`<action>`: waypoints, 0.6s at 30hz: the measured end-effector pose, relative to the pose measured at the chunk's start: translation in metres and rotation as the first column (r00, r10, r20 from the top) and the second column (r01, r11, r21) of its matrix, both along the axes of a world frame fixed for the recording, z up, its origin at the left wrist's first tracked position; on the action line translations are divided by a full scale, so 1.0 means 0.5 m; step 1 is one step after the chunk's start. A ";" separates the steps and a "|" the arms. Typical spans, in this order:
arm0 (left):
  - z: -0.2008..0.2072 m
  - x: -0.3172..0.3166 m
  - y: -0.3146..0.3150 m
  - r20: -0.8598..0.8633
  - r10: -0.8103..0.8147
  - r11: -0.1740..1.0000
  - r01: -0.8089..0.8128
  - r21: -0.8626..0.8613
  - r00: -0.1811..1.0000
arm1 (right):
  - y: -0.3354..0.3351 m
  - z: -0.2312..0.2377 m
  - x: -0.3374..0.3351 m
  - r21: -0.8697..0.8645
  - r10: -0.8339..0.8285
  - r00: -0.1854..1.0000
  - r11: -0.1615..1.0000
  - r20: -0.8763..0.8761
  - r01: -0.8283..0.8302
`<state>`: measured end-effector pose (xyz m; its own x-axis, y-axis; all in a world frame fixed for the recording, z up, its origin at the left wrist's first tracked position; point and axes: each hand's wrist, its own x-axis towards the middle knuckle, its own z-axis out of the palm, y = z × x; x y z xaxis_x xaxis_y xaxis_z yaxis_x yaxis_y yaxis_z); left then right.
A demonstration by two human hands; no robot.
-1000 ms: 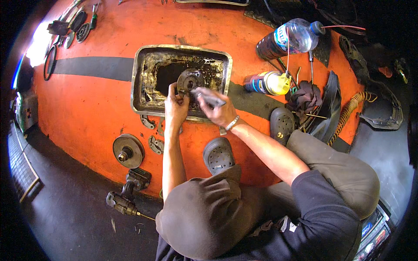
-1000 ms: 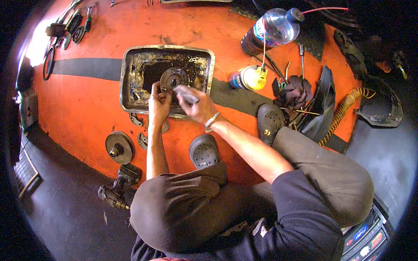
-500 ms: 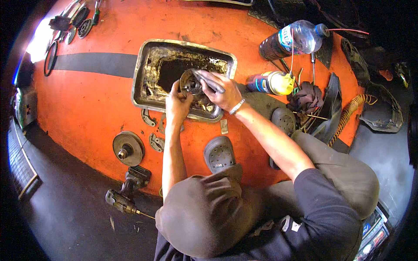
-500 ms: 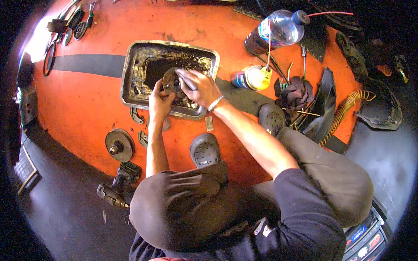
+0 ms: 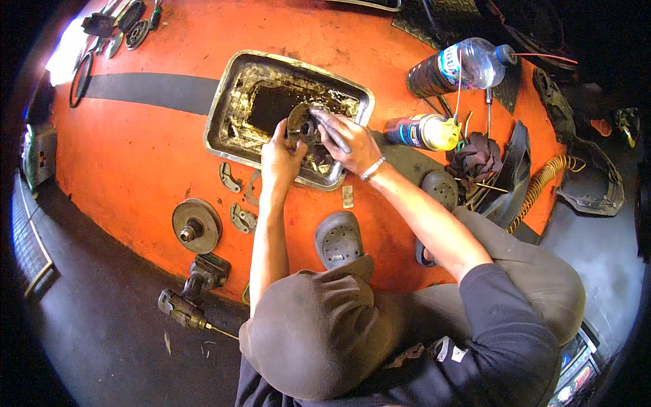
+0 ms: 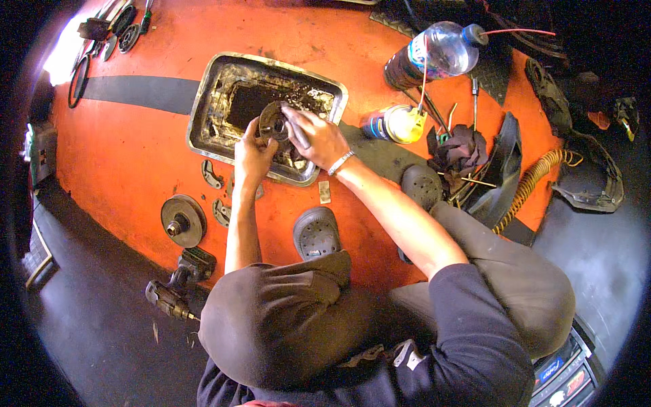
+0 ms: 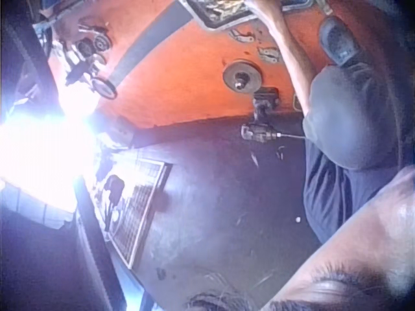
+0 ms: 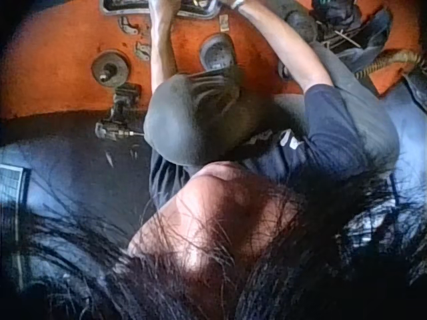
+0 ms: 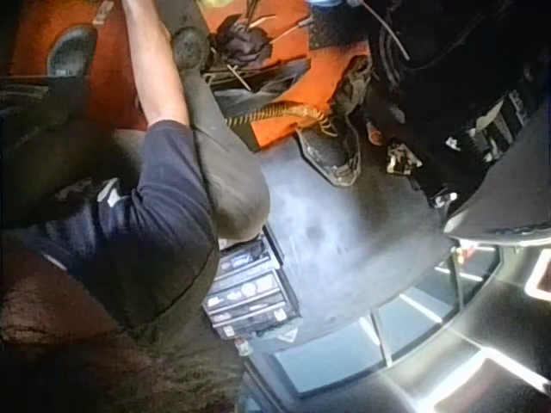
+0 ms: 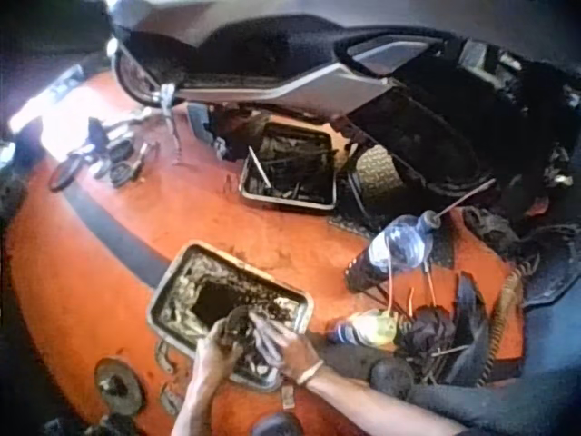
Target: The person cleans various motorcycle clutch components by hand and with a brush. They scrub the metal parts in a tray of fluid, rinse them with water from a bottle, and use a screwdriver to scrape off debris.
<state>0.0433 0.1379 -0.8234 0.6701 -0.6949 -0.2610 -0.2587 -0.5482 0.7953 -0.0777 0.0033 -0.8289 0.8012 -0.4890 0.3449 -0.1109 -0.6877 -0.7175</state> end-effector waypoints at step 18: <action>-0.004 0.022 0.011 -0.094 0.010 0.997 -0.017 -0.076 0.996 | -0.016 -0.020 0.020 0.399 -0.094 0.994 0.915 0.053 0.066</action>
<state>0.0541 0.1436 -0.8255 0.6551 -0.7062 -0.2686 -0.1745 -0.4873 0.8556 -0.0678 -0.0047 -0.8387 0.7347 -0.6584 0.1634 -0.0935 -0.3369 -0.9369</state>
